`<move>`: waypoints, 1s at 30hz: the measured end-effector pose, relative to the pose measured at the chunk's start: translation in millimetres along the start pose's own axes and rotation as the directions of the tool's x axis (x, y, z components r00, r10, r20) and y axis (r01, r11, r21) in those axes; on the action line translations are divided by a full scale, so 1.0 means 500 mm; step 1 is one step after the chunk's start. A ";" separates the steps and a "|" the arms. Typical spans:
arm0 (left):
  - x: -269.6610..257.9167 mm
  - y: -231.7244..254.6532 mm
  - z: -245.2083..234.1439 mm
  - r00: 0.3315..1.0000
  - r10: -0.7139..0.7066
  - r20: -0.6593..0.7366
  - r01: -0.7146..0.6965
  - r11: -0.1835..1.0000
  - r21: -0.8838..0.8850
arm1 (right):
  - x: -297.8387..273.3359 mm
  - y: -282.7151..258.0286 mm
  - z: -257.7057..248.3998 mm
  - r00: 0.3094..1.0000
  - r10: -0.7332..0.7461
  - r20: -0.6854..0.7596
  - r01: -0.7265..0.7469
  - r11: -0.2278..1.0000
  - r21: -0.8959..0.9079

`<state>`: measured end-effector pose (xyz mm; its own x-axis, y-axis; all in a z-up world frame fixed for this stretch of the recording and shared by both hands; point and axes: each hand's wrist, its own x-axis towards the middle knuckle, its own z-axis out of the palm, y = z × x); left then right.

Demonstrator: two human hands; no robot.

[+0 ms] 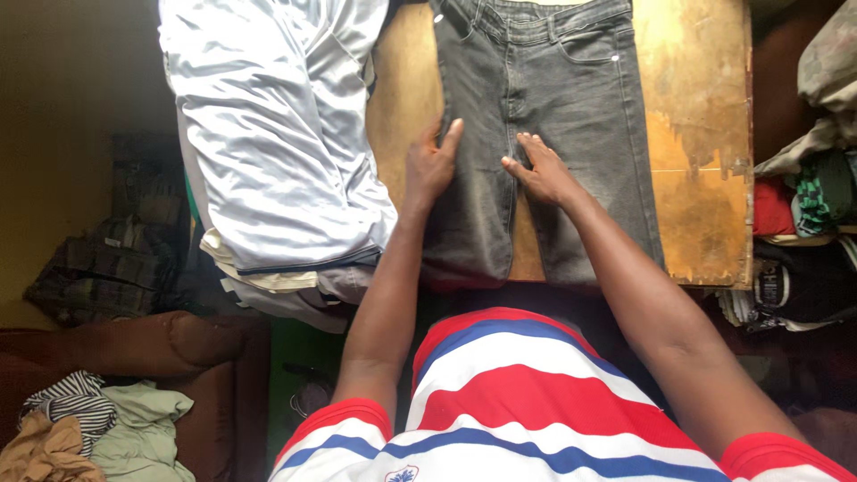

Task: The person folds a pair of trousers by first smoothing them out on a wooden surface, folding one leg over the other, and then folding them into a compact square.

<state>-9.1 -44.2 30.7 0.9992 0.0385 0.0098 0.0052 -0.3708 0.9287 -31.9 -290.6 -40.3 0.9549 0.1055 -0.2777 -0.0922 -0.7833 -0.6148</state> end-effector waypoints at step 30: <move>-0.092 0.035 0.607 0.935 -0.089 0.344 -0.071 0.902 0.425 | -0.005 0.328 -0.173 0.948 0.314 0.059 -0.227 0.536 0.813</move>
<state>-42.9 -333.9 -65.9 0.9472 -0.2501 -0.2007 -0.0493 -0.7320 0.6795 -24.8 -472.5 -76.5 0.8595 -0.1098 -0.4992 -0.4962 0.0548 -0.8665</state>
